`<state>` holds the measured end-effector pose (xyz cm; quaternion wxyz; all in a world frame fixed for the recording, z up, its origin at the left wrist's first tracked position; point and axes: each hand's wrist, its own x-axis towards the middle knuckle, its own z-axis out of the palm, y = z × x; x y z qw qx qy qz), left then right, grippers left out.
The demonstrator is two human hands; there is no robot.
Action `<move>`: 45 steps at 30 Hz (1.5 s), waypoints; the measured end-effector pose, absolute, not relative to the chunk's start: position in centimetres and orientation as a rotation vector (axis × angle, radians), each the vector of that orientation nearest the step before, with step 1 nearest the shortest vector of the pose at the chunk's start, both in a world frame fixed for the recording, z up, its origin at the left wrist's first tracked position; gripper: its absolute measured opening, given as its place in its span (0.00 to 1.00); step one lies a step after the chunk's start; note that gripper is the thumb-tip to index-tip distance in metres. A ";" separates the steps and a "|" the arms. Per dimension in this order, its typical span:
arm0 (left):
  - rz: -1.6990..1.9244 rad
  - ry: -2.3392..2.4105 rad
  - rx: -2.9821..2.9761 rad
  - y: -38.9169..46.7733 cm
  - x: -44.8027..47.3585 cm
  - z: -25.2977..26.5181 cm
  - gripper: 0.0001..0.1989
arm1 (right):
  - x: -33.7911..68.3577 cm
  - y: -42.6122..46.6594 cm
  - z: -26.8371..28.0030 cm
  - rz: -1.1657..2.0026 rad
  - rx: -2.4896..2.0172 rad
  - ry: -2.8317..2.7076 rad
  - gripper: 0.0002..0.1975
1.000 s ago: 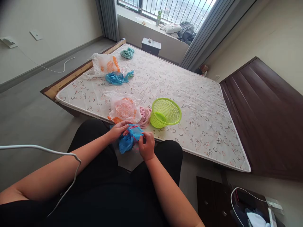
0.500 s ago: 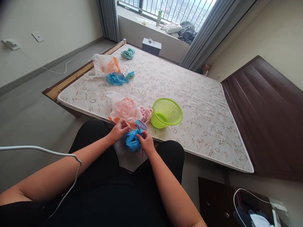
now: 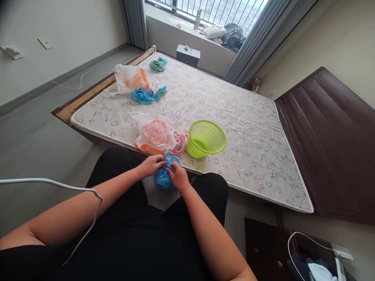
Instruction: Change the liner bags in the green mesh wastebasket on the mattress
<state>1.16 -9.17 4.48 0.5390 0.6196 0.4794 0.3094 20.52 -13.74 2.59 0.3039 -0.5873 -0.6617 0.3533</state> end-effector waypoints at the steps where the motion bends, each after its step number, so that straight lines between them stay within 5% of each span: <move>1: 0.749 1.140 1.412 -9.0 1.1 4.4 0.15 | 20.6 -13.7 2.7 0.952 -1.559 -1.723 0.14; 17: 0.829 1.126 1.103 -8.3 0.9 3.9 0.21 | 20.8 -13.6 3.6 0.646 -1.370 -1.786 0.13; 31: 0.677 0.973 1.362 -8.9 1.3 3.6 0.24 | 20.6 -13.4 3.0 0.950 -1.434 -1.638 0.15; 45: 0.666 1.170 1.662 -8.7 0.9 2.3 0.10 | 20.6 -12.4 1.1 1.334 -1.415 -1.017 0.23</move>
